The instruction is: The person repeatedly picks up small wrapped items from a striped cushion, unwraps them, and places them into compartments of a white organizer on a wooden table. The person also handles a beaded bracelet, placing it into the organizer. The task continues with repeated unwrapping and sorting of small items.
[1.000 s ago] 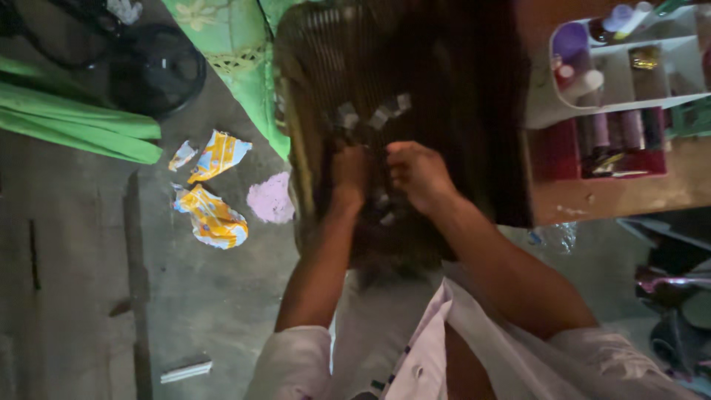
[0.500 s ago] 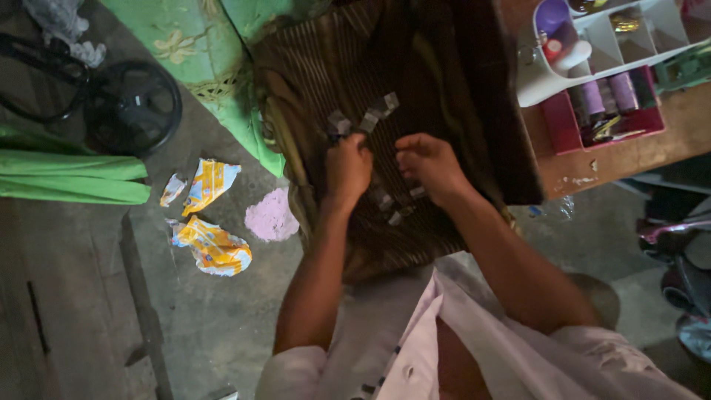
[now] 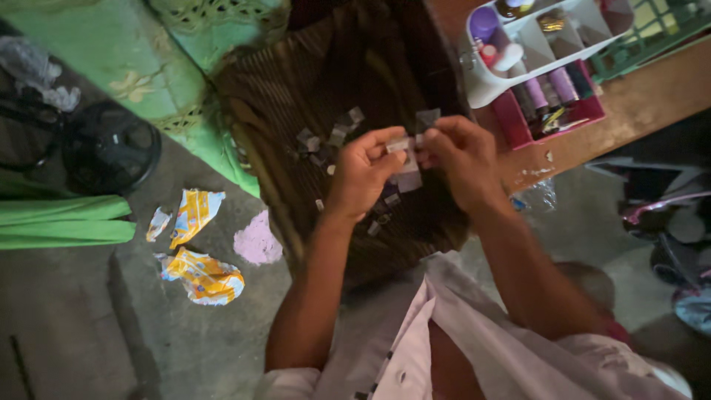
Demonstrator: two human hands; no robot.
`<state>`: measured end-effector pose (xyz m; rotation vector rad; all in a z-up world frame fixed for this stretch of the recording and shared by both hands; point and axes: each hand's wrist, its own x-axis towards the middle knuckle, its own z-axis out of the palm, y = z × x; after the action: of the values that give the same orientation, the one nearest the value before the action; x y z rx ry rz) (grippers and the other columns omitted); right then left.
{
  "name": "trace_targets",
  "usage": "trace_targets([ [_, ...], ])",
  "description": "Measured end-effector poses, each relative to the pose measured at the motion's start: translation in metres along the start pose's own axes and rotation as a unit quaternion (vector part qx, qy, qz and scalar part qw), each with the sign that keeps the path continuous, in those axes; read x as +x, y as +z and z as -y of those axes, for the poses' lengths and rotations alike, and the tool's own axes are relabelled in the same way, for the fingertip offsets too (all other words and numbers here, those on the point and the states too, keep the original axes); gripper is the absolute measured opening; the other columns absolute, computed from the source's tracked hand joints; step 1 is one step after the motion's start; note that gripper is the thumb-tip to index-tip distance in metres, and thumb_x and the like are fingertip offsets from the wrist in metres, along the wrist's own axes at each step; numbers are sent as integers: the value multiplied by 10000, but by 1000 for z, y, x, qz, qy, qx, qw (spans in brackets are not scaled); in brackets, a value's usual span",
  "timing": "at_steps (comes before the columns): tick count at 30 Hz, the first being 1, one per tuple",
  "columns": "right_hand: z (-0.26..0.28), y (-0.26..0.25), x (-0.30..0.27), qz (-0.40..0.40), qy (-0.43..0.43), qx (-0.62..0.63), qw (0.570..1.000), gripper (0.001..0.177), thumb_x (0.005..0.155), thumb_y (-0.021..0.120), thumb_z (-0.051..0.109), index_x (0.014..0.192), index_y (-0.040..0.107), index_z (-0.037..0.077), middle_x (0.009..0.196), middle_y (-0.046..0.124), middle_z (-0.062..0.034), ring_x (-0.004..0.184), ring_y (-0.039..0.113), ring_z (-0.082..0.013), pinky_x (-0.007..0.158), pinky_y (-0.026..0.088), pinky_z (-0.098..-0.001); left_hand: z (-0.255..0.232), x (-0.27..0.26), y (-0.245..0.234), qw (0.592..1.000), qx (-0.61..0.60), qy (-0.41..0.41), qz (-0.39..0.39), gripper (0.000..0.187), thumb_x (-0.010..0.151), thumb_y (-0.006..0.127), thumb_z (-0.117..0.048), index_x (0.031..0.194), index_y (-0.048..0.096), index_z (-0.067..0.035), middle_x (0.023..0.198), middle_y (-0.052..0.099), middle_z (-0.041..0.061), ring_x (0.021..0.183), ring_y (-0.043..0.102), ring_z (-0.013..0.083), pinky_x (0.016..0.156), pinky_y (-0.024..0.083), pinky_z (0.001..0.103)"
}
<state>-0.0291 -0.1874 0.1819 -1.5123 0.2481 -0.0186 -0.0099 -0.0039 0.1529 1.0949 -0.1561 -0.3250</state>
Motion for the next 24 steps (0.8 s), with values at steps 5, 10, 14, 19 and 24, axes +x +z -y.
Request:
trace_targets([
  [5, 18, -29, -11, -38, -14, 70, 997, 150, 1036, 675, 117, 1101, 709, -13, 866, 676, -36, 736, 625, -101, 679, 521, -239, -6, 10, 39, 996, 60, 10, -61, 271, 982, 687, -72, 1216, 683, 63, 1025, 763, 107, 855, 711, 105, 790, 613, 275],
  [10, 33, -61, -20, -21, -56, 128, 990, 148, 1018, 680, 60, 1142, 702, -18, 918, 698, -28, 739, 613, -94, 658, 506, -239, -4, 29, 78, 991, 122, 37, -37, 236, 946, 733, -47, 1157, 705, 54, 991, 780, 99, 846, 707, 92, 770, 586, 254],
  [14, 44, -89, -21, -24, -61, 74, 995, 183, 985, 675, 37, 1160, 716, 2, 971, 724, -15, 808, 641, -70, 711, 529, -218, 5, 35, 110, 991, 123, 57, 21, 252, 934, 759, -35, 1160, 691, 52, 1044, 770, 75, 945, 720, 82, 846, 591, 249],
  [19, 49, -128, -18, -31, -29, 86, 995, 115, 983, 684, 8, 1093, 707, -18, 949, 709, -40, 786, 651, -89, 699, 543, -249, 14, 42, 145, 994, 66, 44, 72, 267, 995, 672, -17, 1249, 669, 65, 1111, 759, 71, 994, 700, 75, 893, 577, 245],
  [24, 54, -160, -4, 4, -71, 187, 980, 89, 1023, 638, -19, 1109, 659, -21, 1055, 721, -95, 882, 676, -145, 796, 569, -302, 14, 42, 168, 993, 85, -9, 80, 412, 995, 602, 28, 1402, 654, 69, 1044, 737, 83, 835, 551, 94, 736, 483, 253],
])
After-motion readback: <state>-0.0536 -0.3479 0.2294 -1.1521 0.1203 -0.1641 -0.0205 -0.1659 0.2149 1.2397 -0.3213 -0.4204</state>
